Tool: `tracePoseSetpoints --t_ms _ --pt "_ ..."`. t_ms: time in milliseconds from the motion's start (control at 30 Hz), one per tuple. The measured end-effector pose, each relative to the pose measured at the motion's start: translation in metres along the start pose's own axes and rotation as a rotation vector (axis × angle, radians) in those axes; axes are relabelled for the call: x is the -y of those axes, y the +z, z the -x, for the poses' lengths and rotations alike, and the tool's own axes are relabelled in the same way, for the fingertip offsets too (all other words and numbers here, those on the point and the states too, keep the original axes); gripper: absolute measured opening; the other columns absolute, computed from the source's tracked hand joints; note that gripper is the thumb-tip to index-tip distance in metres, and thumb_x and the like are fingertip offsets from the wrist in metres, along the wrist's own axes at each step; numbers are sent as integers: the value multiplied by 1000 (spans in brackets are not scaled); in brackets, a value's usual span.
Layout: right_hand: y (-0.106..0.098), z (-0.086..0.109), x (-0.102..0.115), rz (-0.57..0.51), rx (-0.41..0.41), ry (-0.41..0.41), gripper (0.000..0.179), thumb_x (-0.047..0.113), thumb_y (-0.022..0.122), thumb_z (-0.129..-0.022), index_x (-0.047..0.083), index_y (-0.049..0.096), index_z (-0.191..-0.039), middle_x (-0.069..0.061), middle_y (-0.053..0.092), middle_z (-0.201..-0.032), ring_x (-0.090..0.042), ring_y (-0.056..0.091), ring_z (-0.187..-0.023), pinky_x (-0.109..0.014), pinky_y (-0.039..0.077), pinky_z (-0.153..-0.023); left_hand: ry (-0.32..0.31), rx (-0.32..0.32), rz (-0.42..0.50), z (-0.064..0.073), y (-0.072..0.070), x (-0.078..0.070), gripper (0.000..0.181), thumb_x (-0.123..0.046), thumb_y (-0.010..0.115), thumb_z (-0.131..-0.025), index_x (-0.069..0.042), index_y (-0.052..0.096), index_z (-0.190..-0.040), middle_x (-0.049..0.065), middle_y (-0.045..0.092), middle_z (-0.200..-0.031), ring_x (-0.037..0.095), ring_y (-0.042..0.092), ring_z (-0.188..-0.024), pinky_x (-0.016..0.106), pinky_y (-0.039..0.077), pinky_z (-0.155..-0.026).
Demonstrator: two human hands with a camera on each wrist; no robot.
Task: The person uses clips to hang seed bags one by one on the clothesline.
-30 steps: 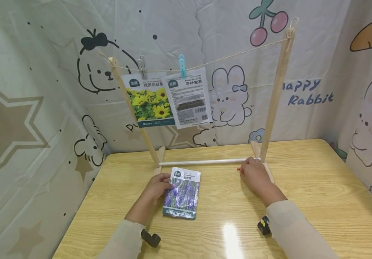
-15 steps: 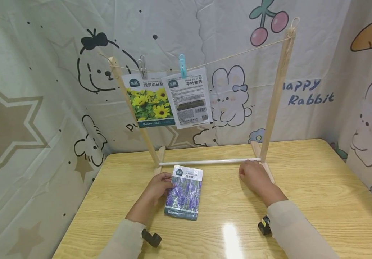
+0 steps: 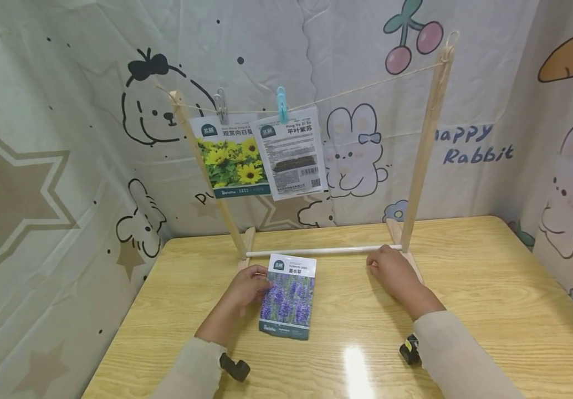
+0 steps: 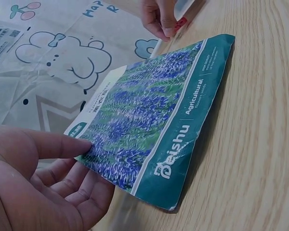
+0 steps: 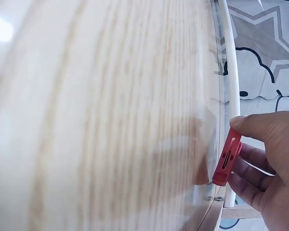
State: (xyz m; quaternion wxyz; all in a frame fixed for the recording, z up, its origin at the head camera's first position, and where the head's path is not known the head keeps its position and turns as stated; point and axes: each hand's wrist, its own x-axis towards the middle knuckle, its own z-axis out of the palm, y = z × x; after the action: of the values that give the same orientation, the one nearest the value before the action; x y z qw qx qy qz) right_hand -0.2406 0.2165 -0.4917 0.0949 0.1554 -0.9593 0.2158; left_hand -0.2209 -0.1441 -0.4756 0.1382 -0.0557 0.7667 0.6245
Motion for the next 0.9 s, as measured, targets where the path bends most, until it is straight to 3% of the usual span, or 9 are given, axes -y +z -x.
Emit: tracePoseSetpoints --t_ms 233,533,900 --pt "-2 0 2 -1 -9 1 5 8 69 -93 7 72 -97 -11 64 -96 -29 62 -88 -49 52 -82 7 14 17 0 0 -2 27 -5 63 -94 -3 59 -121 3 64 -91 14 60 -76 29 49 -66" --pt "-7 0 3 5 -47 -25 5 8 71 -92 8 72 -97 -12 62 -97 -23 59 -80 -44 51 -74 32 23 67 0 2 -6 27 -4 64 -95 -1 58 -121 4 66 -95 13 61 -75 29 50 -66" --pt "-13 0 10 -10 -63 -24 11 14 71 -94 7 74 -102 -11 64 -99 -25 61 -85 -46 53 -77 94 29 92 2 5 -9 29 -3 63 -96 1 57 -124 0 60 -90 13 60 -81 32 52 -70"
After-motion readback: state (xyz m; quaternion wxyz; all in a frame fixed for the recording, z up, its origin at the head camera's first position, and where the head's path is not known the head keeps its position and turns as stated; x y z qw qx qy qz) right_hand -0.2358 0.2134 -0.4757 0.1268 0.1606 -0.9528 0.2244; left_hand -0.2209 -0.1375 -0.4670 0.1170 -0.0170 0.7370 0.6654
